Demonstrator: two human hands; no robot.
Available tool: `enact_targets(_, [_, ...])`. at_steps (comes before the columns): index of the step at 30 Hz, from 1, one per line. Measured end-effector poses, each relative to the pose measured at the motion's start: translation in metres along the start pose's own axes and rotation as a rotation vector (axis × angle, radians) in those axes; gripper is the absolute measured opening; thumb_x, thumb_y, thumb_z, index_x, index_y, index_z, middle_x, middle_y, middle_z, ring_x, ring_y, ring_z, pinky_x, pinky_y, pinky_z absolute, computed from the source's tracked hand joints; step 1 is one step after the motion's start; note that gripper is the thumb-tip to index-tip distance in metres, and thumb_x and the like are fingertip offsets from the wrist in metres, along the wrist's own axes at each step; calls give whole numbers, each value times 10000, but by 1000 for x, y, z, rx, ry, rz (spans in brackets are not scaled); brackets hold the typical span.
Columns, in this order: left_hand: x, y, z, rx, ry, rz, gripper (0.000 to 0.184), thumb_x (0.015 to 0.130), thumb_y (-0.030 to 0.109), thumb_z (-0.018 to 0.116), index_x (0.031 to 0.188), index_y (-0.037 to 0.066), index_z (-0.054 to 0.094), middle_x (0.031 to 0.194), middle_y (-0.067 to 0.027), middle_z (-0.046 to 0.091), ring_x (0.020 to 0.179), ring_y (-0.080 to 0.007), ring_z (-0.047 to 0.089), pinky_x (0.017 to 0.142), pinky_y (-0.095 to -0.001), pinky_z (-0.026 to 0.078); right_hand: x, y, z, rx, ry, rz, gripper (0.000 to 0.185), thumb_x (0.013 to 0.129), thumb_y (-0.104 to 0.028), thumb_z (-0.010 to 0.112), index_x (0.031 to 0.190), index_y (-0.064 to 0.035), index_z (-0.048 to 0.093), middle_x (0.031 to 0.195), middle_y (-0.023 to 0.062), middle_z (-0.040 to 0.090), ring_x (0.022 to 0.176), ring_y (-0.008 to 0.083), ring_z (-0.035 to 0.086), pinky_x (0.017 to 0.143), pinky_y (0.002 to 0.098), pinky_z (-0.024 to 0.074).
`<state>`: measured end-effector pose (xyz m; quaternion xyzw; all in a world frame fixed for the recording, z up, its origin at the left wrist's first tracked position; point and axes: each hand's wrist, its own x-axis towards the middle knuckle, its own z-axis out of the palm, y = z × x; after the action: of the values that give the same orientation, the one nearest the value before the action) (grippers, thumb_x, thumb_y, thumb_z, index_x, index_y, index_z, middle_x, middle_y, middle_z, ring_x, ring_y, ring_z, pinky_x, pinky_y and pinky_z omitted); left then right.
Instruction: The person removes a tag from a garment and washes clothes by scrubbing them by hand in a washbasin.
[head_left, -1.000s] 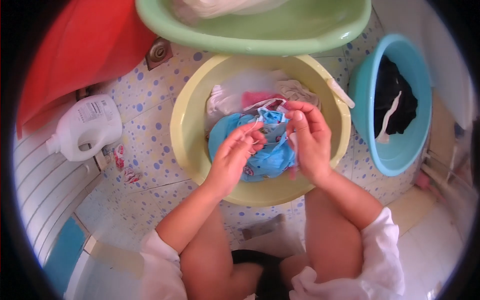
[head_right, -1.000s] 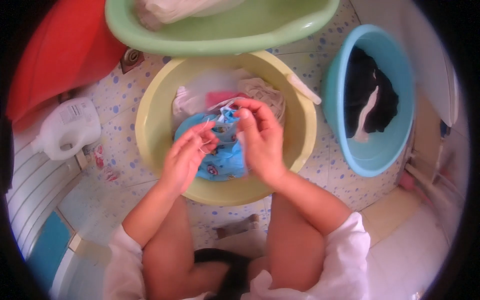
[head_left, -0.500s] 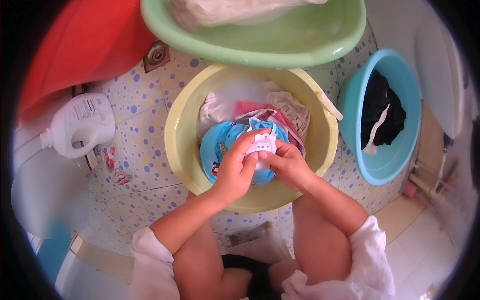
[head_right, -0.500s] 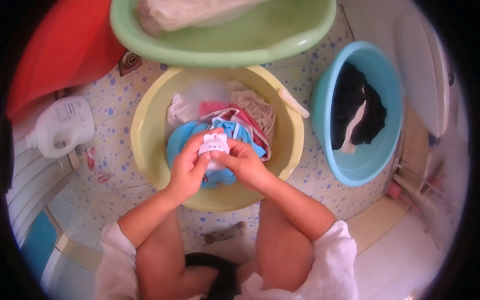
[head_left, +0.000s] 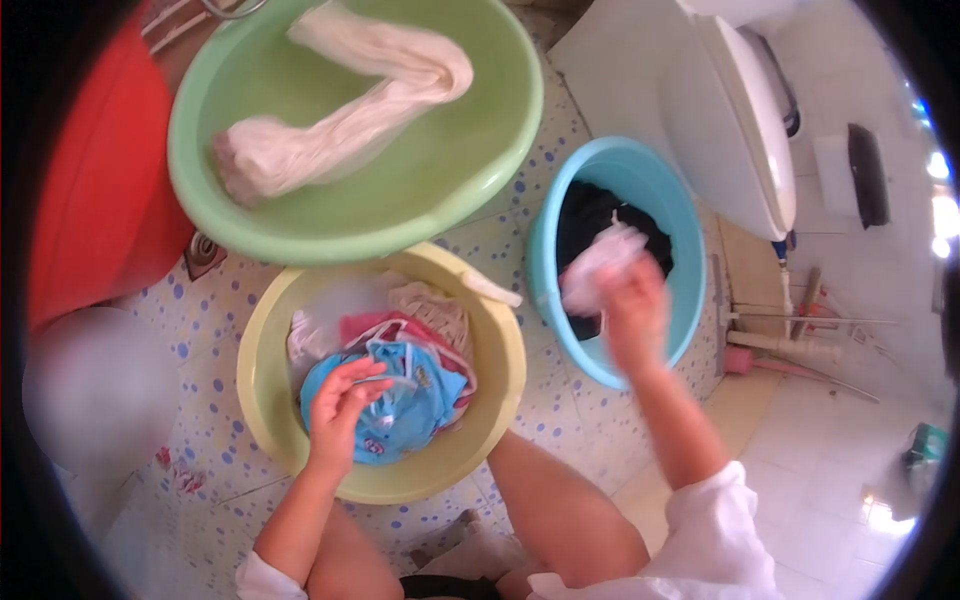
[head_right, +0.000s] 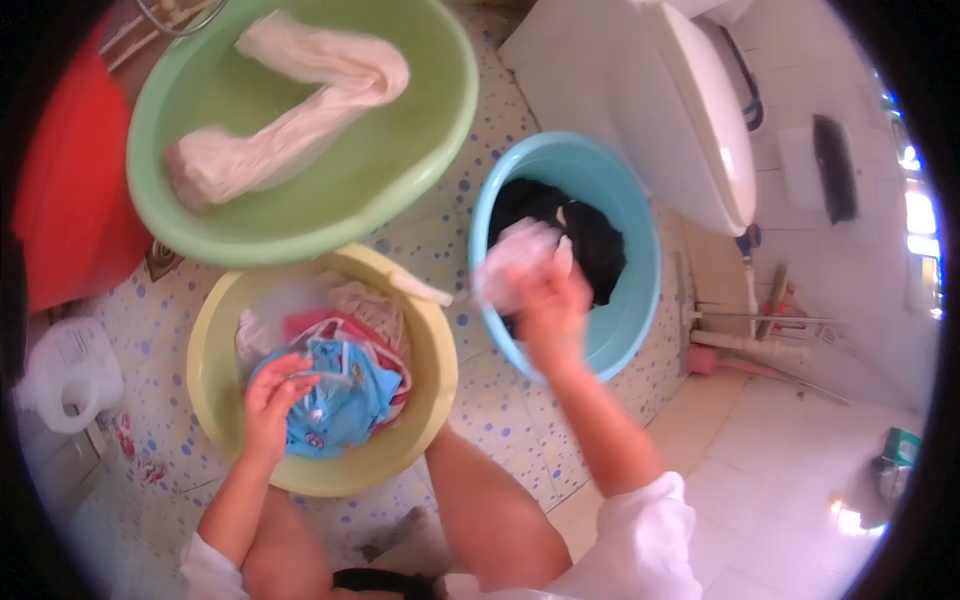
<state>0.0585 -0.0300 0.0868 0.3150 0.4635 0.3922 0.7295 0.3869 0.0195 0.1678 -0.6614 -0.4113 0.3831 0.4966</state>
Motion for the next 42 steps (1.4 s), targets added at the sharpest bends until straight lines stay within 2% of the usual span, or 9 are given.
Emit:
enact_targets(5, [6, -1, -1, 37, 17, -25, 253, 889, 78, 449, 1131, 20, 494, 1080, -104, 573, 953, -187, 579, 824, -291, 434, 162, -123, -143, 209, 348, -329, 299, 865, -55, 533, 1125, 68, 451, 1106, 168, 532, 1021, 258, 529, 926, 345, 407])
enact_targets(10, [15, -15, -1, 55, 4, -12, 221, 897, 79, 449, 1100, 11, 507, 1056, -95, 579, 952, -180, 574, 839, -286, 430, 253, -122, -222, 61, 800, 73, 348, 848, -85, 563, 1105, 121, 452, 1026, 187, 564, 954, 282, 578, 813, 350, 529])
enact_targets(19, [14, -30, -39, 250, 356, 100, 175, 863, -6, 447, 1021, -3, 524, 1003, -78, 579, 953, -161, 552, 865, -276, 415, -24, -4, 36, -449, -575, 11, 187, 808, 44, 532, 977, -10, 588, 886, 64, 615, 796, 124, 585, 713, 253, 472])
enact_targets(21, [11, -29, -43, 373, 335, 56, 184, 849, -10, 461, 1019, 7, 528, 1007, -86, 579, 951, -173, 556, 859, -277, 418, -61, 13, 85, -553, -876, -82, 286, 760, -14, 600, 1045, -13, 580, 979, 153, 582, 900, 278, 580, 800, 349, 467])
enact_targets(26, [-3, -22, -54, 946, 74, 191, 483, 708, -3, 587, 1169, 69, 461, 1024, -106, 566, 1043, -286, 504, 927, -363, 375, -91, 78, 159, -636, -870, -358, 355, 731, -82, 655, 1066, -8, 561, 1008, 175, 572, 899, 347, 555, 790, 352, 468])
enact_targets(32, [2, 14, -61, 973, -213, -294, 481, 663, 24, 644, 1117, 23, 486, 962, -137, 580, 998, -293, 518, 898, -393, 391, -58, 12, 142, 456, -905, 467, 190, 819, -138, 623, 948, 0, 598, 847, 2, 600, 773, 56, 537, 644, 238, 437])
enact_targets(36, [13, 20, -53, 290, 255, 133, 481, 697, 77, 670, 1127, 3, 469, 1038, -149, 542, 1042, -297, 491, 899, -409, 386, -26, 40, 167, 54, -463, 165, 195, 811, -81, 605, 977, -8, 535, 833, 53, 606, 781, 92, 557, 655, 256, 446])
enact_targets(39, [30, -7, -41, 1421, 206, 513, 846, 688, 318, 708, 1363, 116, 239, 1395, -150, 170, 1263, -405, 212, 990, -539, 249, -33, 95, 195, -472, -257, -395, 479, 786, -25, 564, 1217, -79, 364, 982, 190, 547, 792, 345, 584, 678, 378, 478])
enact_targets(42, [56, -53, -53, 1706, 61, 444, 824, 704, 385, 672, 1379, 176, 250, 1401, -158, 193, 1232, -420, 242, 971, -585, 228, -29, 146, 203, -812, -568, -429, 606, 789, -69, 519, 1335, -174, 277, 1126, 224, 477, 824, 379, 581, 688, 417, 498])
